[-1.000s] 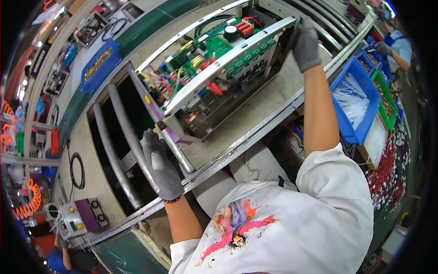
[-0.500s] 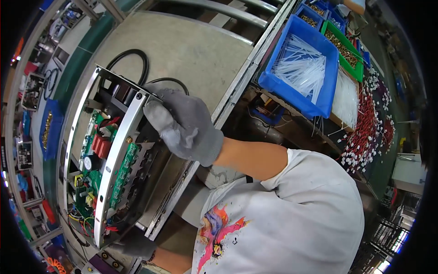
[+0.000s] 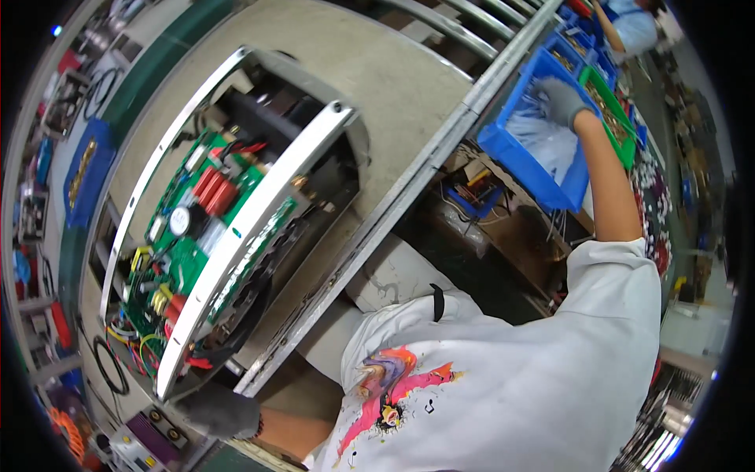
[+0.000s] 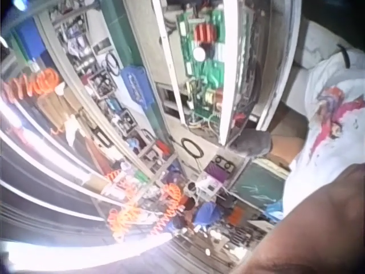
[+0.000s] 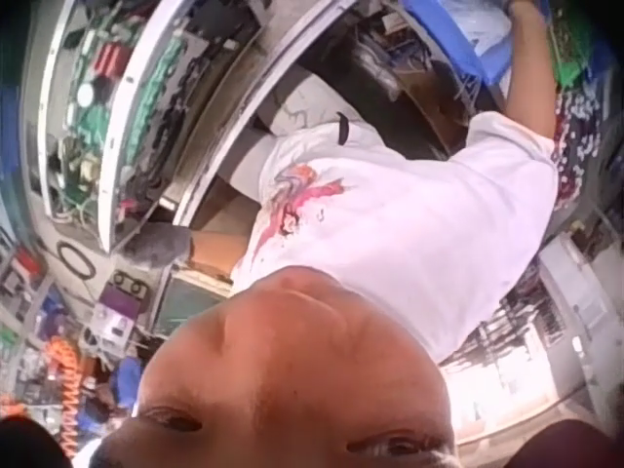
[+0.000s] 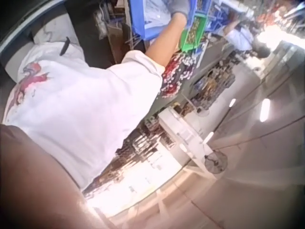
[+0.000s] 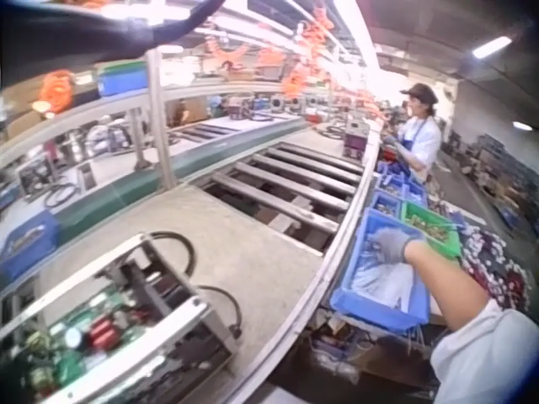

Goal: Assembling electronic components and wiring within an inverter unit on an assembly line.

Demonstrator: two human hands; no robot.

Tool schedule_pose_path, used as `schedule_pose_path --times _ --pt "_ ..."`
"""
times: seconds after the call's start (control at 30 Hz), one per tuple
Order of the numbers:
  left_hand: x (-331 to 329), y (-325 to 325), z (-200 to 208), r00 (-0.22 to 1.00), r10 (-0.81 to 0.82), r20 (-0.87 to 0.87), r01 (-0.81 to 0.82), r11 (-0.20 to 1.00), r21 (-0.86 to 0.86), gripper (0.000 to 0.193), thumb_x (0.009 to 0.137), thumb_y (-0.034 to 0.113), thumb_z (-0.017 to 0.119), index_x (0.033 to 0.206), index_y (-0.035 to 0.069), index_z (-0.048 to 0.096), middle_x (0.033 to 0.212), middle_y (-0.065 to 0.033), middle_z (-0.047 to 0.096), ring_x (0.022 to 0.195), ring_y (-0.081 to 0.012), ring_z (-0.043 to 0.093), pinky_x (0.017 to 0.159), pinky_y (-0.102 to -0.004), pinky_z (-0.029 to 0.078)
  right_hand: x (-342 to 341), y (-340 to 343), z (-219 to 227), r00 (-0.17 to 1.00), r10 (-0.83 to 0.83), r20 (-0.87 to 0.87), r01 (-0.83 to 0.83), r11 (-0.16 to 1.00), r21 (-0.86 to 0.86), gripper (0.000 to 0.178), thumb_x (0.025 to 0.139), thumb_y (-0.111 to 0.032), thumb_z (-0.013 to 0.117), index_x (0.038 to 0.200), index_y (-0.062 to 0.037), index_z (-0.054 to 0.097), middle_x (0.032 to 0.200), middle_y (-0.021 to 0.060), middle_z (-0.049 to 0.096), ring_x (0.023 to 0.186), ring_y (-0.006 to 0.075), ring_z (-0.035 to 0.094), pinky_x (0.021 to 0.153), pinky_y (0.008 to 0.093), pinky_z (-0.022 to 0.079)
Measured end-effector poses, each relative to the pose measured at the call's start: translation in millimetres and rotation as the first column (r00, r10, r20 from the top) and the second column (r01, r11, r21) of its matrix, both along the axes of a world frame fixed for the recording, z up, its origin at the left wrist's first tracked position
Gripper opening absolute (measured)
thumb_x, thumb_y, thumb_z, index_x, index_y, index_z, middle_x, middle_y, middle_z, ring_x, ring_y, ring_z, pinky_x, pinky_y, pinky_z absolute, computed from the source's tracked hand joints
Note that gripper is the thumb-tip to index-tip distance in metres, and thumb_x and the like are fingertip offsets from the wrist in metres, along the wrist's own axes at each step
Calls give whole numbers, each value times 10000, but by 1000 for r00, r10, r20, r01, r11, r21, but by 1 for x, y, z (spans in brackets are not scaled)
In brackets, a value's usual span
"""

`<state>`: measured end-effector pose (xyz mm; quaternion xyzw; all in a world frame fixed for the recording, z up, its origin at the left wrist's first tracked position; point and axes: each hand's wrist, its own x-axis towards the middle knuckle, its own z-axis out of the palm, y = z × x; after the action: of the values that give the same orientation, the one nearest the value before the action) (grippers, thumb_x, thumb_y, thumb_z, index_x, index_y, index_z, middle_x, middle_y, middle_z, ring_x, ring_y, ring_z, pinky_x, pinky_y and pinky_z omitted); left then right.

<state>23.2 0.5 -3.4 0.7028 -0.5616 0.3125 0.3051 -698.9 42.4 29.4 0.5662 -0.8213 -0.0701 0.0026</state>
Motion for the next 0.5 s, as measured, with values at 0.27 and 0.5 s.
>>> schedule_pose_path --times 0.27,0.5 --pt "14 11 -1 -85 -726 -682 463 577 -672 739 790 365 614 1386 -12 390 1382 -171 461 1264 -311 446 1053 -463 357 -132 57 -37 993 64 97 -50 989 -139 217 783 -108 686 975 -9 663 931 157 674 903 293 647 831 374 498" --pt "8 21 75 535 -643 -549 411 765 -495 525 851 351 594 1181 -56 560 1203 -212 581 1122 -299 548 965 -411 420 -135 29 29 990 -116 77 138 880 -455 245 907 -132 555 1117 -7 577 1025 91 625 888 158 573 828 307 461"
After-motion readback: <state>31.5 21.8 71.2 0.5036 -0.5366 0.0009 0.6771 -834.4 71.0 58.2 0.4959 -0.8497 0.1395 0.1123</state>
